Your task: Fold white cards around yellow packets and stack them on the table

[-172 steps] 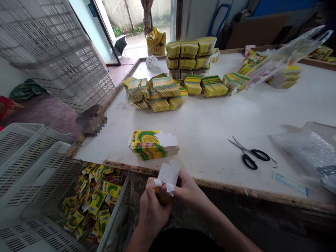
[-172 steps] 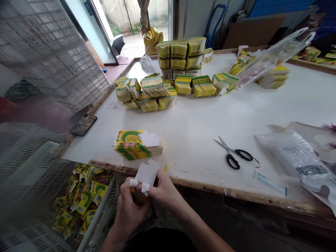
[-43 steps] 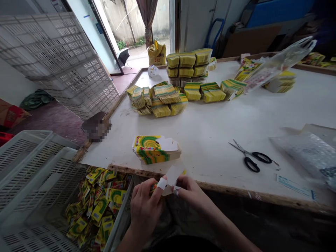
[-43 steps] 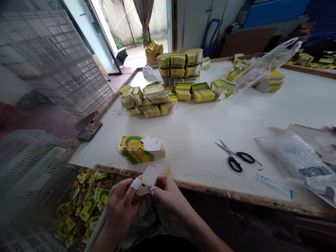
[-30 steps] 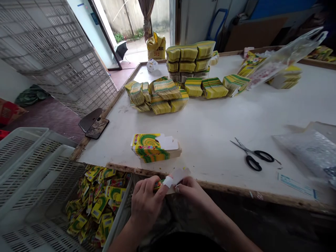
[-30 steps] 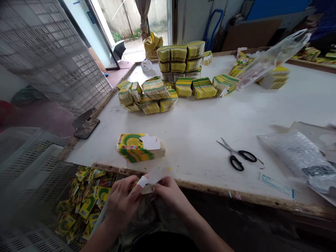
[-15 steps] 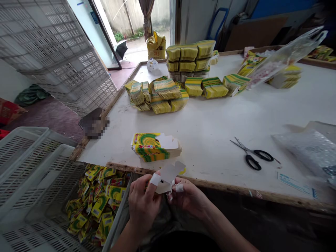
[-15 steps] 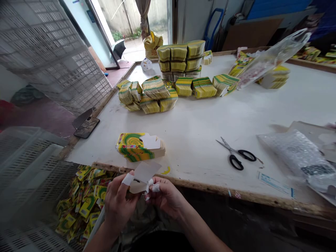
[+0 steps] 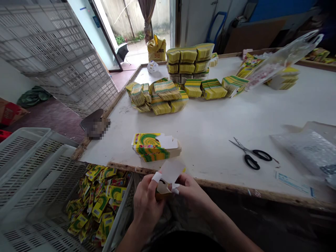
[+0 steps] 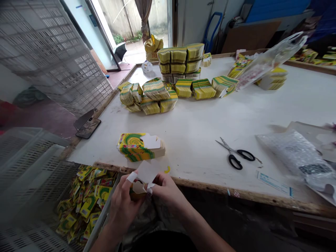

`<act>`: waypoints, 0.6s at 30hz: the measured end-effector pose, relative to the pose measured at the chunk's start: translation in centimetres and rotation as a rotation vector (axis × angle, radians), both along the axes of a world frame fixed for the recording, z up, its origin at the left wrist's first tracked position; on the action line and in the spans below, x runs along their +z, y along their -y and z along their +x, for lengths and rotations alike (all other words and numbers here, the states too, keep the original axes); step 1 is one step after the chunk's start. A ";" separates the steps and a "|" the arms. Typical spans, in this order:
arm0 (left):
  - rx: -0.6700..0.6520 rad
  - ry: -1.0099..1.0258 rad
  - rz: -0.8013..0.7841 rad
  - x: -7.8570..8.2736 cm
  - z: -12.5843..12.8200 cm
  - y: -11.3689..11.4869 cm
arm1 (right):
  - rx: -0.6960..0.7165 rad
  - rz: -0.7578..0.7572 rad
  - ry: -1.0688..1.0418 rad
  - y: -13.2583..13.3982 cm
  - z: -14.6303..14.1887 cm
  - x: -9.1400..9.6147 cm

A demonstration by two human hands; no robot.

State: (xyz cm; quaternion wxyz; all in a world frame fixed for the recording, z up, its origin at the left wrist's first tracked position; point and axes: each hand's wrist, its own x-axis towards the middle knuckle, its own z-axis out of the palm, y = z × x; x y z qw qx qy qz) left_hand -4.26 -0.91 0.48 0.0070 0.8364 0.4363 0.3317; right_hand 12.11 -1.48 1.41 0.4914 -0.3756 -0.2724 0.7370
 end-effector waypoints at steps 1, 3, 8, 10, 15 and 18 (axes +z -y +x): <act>-0.006 -0.002 0.013 -0.1 0.1 0.0 | 0.001 0.014 0.018 -0.2 0.1 0.4; -0.005 0.007 0.014 -0.2 0.2 0.0 | 0.017 0.035 0.033 -0.4 0.2 0.7; 0.074 0.038 -0.207 -0.2 0.4 0.3 | 0.005 0.102 0.127 -0.4 0.4 -0.1; 0.103 0.028 -0.349 -0.1 0.4 0.3 | -0.012 0.247 0.268 -0.1 0.5 -0.4; -0.006 0.121 -0.636 -0.8 0.7 0.2 | 0.109 0.705 0.646 0.9 0.2 -0.5; 0.036 0.146 -0.596 -1.3 0.8 0.2 | 0.054 0.748 0.725 0.9 -0.1 -1.2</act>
